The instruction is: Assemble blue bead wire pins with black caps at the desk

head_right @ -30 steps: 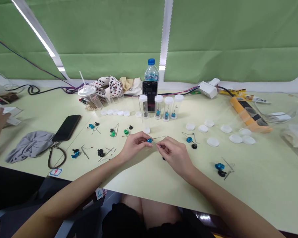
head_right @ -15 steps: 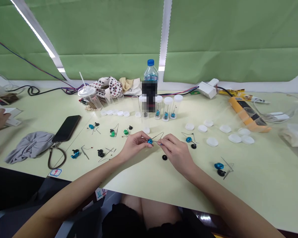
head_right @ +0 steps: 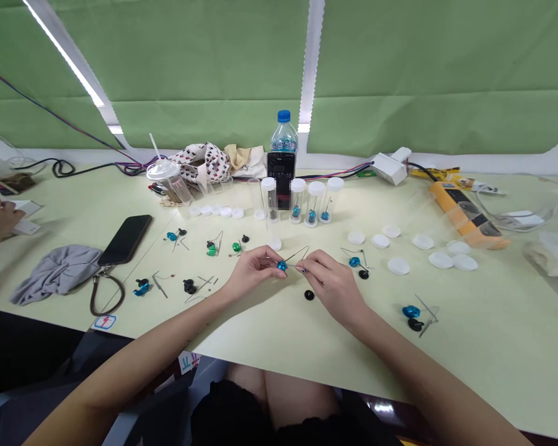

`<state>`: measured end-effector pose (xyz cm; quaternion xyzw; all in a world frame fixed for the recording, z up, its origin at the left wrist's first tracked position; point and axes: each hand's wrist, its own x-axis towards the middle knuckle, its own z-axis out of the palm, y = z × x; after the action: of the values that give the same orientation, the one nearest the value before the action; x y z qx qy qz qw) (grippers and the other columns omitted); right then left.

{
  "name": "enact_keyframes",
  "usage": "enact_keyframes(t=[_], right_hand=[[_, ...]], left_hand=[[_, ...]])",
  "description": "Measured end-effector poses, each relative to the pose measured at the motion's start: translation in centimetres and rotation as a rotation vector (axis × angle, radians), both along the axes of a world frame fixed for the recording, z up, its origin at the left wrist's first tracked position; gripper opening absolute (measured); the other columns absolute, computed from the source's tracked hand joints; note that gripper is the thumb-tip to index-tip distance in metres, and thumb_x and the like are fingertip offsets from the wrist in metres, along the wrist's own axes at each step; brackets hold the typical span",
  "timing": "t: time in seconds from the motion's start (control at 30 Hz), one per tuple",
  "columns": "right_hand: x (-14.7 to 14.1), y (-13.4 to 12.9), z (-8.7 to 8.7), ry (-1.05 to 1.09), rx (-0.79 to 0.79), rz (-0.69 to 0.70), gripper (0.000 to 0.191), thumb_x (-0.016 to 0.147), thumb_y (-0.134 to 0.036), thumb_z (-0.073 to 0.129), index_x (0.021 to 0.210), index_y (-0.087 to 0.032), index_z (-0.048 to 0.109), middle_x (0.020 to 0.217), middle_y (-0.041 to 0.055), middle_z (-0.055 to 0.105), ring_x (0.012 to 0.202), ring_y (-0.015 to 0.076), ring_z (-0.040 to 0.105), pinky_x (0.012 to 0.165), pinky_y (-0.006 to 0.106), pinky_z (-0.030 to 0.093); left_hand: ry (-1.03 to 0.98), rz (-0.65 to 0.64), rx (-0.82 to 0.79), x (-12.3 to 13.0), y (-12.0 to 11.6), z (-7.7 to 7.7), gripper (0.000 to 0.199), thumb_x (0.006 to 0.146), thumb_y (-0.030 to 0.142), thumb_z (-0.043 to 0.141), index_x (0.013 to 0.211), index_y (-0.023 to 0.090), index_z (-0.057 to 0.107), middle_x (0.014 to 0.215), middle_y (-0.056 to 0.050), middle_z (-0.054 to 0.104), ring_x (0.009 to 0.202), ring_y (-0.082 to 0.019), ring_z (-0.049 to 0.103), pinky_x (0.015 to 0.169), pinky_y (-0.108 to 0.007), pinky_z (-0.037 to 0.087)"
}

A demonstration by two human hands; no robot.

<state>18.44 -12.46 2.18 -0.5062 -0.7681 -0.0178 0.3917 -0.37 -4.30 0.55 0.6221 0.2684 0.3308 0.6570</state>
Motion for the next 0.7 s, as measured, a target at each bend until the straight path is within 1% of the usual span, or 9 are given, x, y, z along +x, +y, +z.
enact_keyframes(t=[0.2, 0.3, 0.4, 0.5, 0.6, 0.7], right_hand=[[-0.09, 0.05, 0.02, 0.102, -0.103, 0.043, 0.016, 0.091, -0.019, 0.049, 0.091, -0.021, 0.065, 0.080, 0.0035, 0.060, 0.068, 0.0132, 0.058, 0.061, 0.026, 0.045], [-0.02, 0.13, 0.01, 0.159, -0.169, 0.047, 0.016, 0.091, -0.023, 0.050, 0.087, -0.020, 0.066, 0.079, 0.0040, 0.061, 0.068, 0.0139, 0.058, 0.059, 0.026, 0.044], [0.05, 0.25, 0.17, 0.225, -0.265, 0.047, 0.019, 0.090, -0.028, 0.052, 0.081, -0.020, 0.066, 0.079, 0.0045, 0.062, 0.063, 0.0135, 0.056, 0.053, 0.026, 0.042], [0.05, 0.35, 0.42, 0.323, -0.372, 0.059, 0.023, 0.089, -0.035, 0.052, 0.079, -0.020, 0.067, 0.073, 0.0035, 0.061, 0.054, 0.0116, 0.051, 0.048, 0.026, 0.039], [-0.01, 0.41, 0.57, 0.464, -0.492, 0.099, 0.028, 0.088, -0.041, 0.053, 0.079, -0.018, 0.067, 0.071, 0.0029, 0.060, 0.047, 0.0094, 0.048, 0.045, 0.025, 0.040], [-0.06, 0.43, 0.64, 0.555, -0.585, 0.123, 0.031, 0.087, -0.044, 0.054, 0.078, -0.017, 0.066, 0.071, 0.0020, 0.057, 0.046, 0.0085, 0.047, 0.044, 0.024, 0.041]], left_hand=[[-0.003, 0.008, 0.020, -0.04, -0.03, 0.11, 0.025, 0.066, 0.025, 0.076, 0.084, 0.014, 0.061, 0.077, -0.003, 0.068, 0.073, -0.016, 0.067, 0.073, -0.030, 0.051], [-0.006, 0.025, 0.033, 0.00, 0.01, 0.16, 0.024, 0.066, 0.025, 0.076, 0.083, 0.014, 0.062, 0.078, -0.003, 0.068, 0.074, -0.016, 0.066, 0.074, -0.030, 0.050], [-0.009, 0.033, 0.045, 0.05, 0.06, 0.17, 0.023, 0.066, 0.025, 0.076, 0.082, 0.014, 0.064, 0.080, -0.004, 0.067, 0.076, -0.016, 0.066, 0.075, -0.031, 0.051], [-0.022, 0.036, 0.049, 0.08, 0.09, 0.14, 0.023, 0.065, 0.025, 0.076, 0.082, 0.014, 0.065, 0.080, -0.004, 0.068, 0.076, -0.016, 0.066, 0.076, -0.031, 0.051], [-0.024, 0.028, 0.045, 0.05, 0.10, 0.12, 0.025, 0.065, 0.025, 0.077, 0.083, 0.014, 0.065, 0.081, -0.005, 0.068, 0.077, -0.016, 0.066, 0.077, -0.032, 0.051], [-0.001, 0.013, 0.044, -0.01, 0.10, 0.19, 0.026, 0.066, 0.026, 0.076, 0.086, 0.014, 0.065, 0.082, -0.005, 0.068, 0.079, -0.017, 0.066, 0.078, -0.032, 0.050]])
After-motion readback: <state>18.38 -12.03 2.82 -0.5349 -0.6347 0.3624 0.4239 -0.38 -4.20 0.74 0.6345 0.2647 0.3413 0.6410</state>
